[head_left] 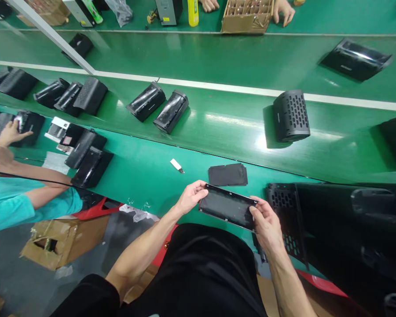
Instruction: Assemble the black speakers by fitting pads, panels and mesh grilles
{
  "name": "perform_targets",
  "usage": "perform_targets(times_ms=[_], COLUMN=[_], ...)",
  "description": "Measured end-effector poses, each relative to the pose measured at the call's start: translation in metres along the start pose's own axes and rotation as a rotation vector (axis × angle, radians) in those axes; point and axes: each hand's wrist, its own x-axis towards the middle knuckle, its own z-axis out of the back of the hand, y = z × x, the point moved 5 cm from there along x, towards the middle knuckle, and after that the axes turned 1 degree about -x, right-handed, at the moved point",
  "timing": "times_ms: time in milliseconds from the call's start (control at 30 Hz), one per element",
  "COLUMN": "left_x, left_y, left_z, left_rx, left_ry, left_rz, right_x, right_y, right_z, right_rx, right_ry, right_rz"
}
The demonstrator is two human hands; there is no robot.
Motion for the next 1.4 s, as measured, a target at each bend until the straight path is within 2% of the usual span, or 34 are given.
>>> perform_targets(times_ms=[200,767,933,1067,1200,1400], left_x=[0.0,0.002,0.004,0.005,0.007,0.008], left_y=[0.002,0.007,0.01,0.011,0.012,0.014], left_z=[0.0,0.002,0.002,0.002,0.0,0.0], left_rx=[-0.048,-0.079,-0.162,-0.202,-0.215,-0.199], left_ry=[0.027,0.037,0.044,0.03,0.024,0.013], left_rz=[-0.007,-0.045,-0.034,-0.012,-0.015,-0.013], right_x=[0.001,0.001,0.002,0.003,0.004,0.01], right_y=[0.0,0.002,0.002,0.003,0.004,-0.002], right_z=[0.001,0.001,0.004,0.006,0.007,0.008], right_rx=[-0.018,0.038,0.119,0.2,0.189,0.144], right_ry=[-0.036,-0.055,-0.026,-0.081,-0.148,-0.137], right_rz=[0.034,0.009,-0.08,-0.121,-0.097,-0.053])
